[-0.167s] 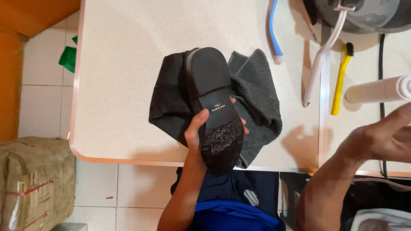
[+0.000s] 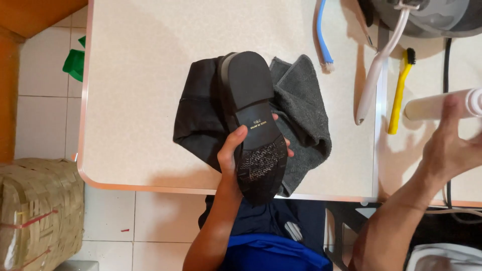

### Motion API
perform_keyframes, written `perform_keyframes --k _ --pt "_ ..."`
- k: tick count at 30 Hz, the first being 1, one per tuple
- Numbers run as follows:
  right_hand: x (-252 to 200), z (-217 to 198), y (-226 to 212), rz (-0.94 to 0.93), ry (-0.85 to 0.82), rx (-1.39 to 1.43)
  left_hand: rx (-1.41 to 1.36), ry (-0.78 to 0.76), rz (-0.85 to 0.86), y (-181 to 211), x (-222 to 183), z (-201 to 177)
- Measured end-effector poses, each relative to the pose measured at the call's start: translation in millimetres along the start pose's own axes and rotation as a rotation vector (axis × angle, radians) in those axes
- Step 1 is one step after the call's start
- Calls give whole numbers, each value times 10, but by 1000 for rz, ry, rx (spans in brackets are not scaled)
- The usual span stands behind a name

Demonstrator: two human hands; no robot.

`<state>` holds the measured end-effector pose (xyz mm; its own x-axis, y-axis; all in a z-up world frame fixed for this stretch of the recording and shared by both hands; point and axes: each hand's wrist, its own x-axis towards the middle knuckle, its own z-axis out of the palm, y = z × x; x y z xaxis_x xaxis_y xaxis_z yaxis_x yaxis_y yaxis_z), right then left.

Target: Cleaning the sole and heel of a black boot using a brush, cleaning solution, and a cloth.

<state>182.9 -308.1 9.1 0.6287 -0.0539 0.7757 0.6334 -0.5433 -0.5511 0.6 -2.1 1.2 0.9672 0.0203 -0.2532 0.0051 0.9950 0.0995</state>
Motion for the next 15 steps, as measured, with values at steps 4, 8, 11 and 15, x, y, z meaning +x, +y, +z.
perform_keyframes --k 4,8,11,15 --pt "-38 50 341 140 -201 112 -25 -8 -26 8 21 -19" --pt "-80 12 36 109 -72 84 -3 55 -6 5 -5 66" --pt "-7 192 -551 510 -107 319 48 98 -12 -5 -20 102" --pt "128 638 -1279 61 -486 460 38 76 -15 -23 -7 39"
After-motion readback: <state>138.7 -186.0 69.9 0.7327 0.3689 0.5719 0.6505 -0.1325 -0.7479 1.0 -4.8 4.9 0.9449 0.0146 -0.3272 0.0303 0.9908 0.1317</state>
